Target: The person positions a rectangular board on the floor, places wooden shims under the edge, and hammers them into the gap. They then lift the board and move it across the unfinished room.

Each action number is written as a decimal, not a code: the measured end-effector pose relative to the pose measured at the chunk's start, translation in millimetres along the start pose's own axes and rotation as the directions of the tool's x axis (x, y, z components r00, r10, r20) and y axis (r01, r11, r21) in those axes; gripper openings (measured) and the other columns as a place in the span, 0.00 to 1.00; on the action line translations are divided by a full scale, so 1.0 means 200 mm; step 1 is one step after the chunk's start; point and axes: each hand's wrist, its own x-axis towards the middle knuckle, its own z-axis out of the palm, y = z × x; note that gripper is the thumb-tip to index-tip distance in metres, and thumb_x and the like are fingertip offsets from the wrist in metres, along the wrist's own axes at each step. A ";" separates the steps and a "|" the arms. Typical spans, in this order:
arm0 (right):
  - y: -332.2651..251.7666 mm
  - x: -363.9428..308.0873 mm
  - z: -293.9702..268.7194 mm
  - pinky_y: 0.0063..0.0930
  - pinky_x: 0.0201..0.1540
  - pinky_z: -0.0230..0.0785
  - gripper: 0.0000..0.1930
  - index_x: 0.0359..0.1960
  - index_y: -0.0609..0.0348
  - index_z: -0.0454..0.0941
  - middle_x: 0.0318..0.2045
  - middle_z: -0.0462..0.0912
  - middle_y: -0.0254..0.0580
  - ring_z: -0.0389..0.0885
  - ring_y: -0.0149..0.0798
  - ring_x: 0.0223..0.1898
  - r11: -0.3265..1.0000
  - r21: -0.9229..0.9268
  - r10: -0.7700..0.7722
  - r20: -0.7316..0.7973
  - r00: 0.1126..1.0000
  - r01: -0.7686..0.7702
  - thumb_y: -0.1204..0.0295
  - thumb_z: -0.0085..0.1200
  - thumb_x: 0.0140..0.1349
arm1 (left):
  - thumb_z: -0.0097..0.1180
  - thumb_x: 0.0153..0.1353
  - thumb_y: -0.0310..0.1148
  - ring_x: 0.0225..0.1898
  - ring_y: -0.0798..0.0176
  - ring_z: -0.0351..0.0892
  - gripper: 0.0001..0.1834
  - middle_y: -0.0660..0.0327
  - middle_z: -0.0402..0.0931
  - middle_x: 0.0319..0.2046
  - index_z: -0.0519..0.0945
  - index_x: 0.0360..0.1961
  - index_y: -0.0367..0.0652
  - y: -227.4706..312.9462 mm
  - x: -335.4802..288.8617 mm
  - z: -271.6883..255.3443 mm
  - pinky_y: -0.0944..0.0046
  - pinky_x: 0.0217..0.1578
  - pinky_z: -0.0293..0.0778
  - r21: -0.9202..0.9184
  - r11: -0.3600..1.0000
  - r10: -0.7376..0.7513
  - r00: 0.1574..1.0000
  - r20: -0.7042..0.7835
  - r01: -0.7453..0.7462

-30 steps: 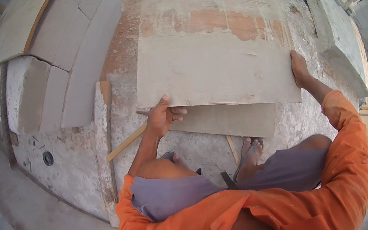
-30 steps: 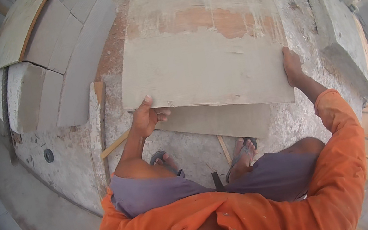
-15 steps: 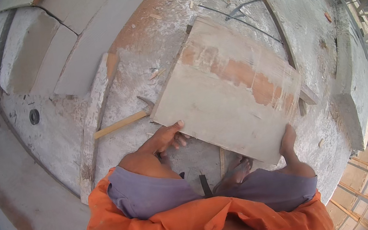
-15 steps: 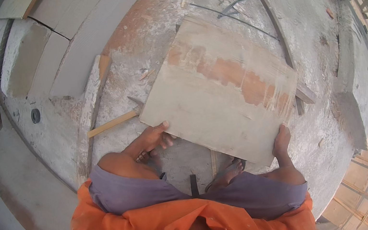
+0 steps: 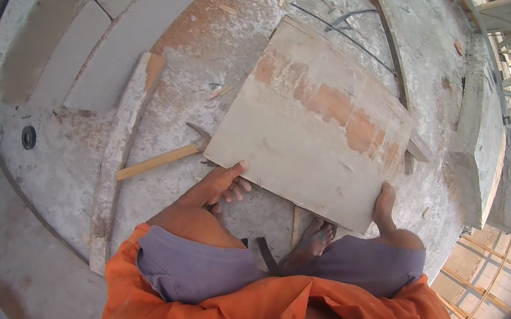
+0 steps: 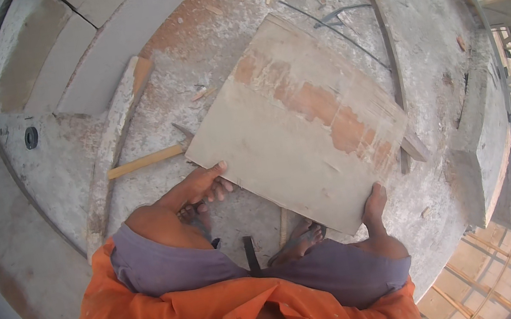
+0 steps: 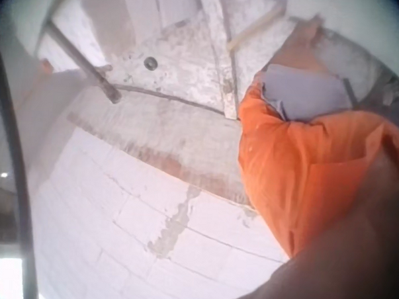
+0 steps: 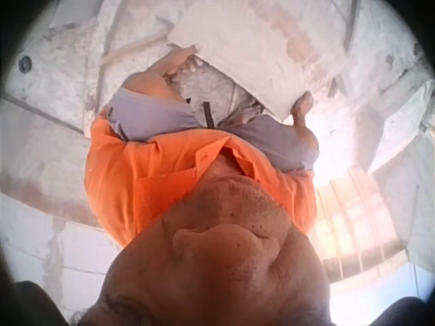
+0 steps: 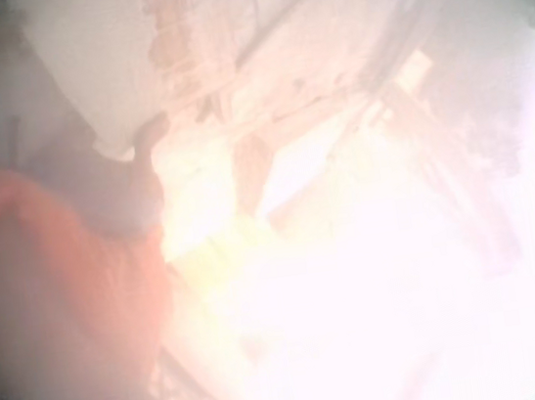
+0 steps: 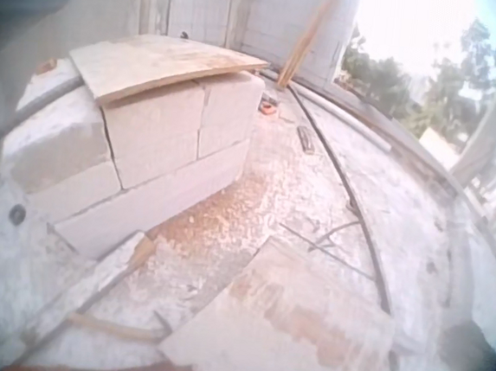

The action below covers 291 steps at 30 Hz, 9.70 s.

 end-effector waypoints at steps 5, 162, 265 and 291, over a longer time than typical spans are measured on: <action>-0.06 0.04 -0.06 0.35 0.43 0.67 0.25 0.50 0.68 0.65 0.42 0.72 0.47 0.72 0.41 0.42 0.978 -0.195 0.103 0.131 0.986 -0.076 0.55 0.38 0.64 | 0.41 0.59 0.65 0.16 0.69 0.67 0.34 0.62 0.75 0.19 0.79 0.26 0.43 -0.02 0.05 -0.02 0.66 0.14 0.60 0.073 0.974 -0.208 0.976 -0.071 0.213; -0.07 -0.01 -0.07 0.36 0.49 0.63 0.28 0.54 0.60 0.65 0.45 0.72 0.43 0.70 0.39 0.46 0.954 -0.266 0.214 0.287 0.934 -0.137 0.50 0.42 0.62 | 0.55 0.50 0.37 0.43 0.50 0.79 0.15 0.50 0.79 0.39 0.80 0.37 0.40 0.07 -0.50 -0.45 0.53 0.43 0.74 0.653 0.160 0.148 0.636 -0.757 0.740; -3.87 1.43 -0.36 0.26 0.21 0.60 0.10 0.36 0.50 0.72 0.23 0.70 0.33 0.74 0.31 0.23 0.913 -0.192 0.406 0.358 0.841 -0.359 0.62 0.49 0.55 | 0.52 0.52 0.32 0.13 0.62 0.70 0.10 0.57 0.71 0.16 0.75 0.28 0.33 4.43 -1.05 0.53 0.59 0.11 0.62 0.210 0.924 -0.064 0.671 -0.739 0.320; -4.69 1.54 0.13 0.27 0.18 0.57 0.07 0.34 0.50 0.71 0.21 0.68 0.32 0.74 0.32 0.22 0.856 -0.075 0.515 0.215 0.830 -0.512 0.66 0.47 0.54 | 0.52 0.54 0.37 0.12 0.60 0.67 0.15 0.57 0.69 0.15 0.72 0.22 0.34 4.87 -0.61 -0.17 0.56 0.12 0.59 0.329 0.794 -0.246 0.765 -0.595 0.511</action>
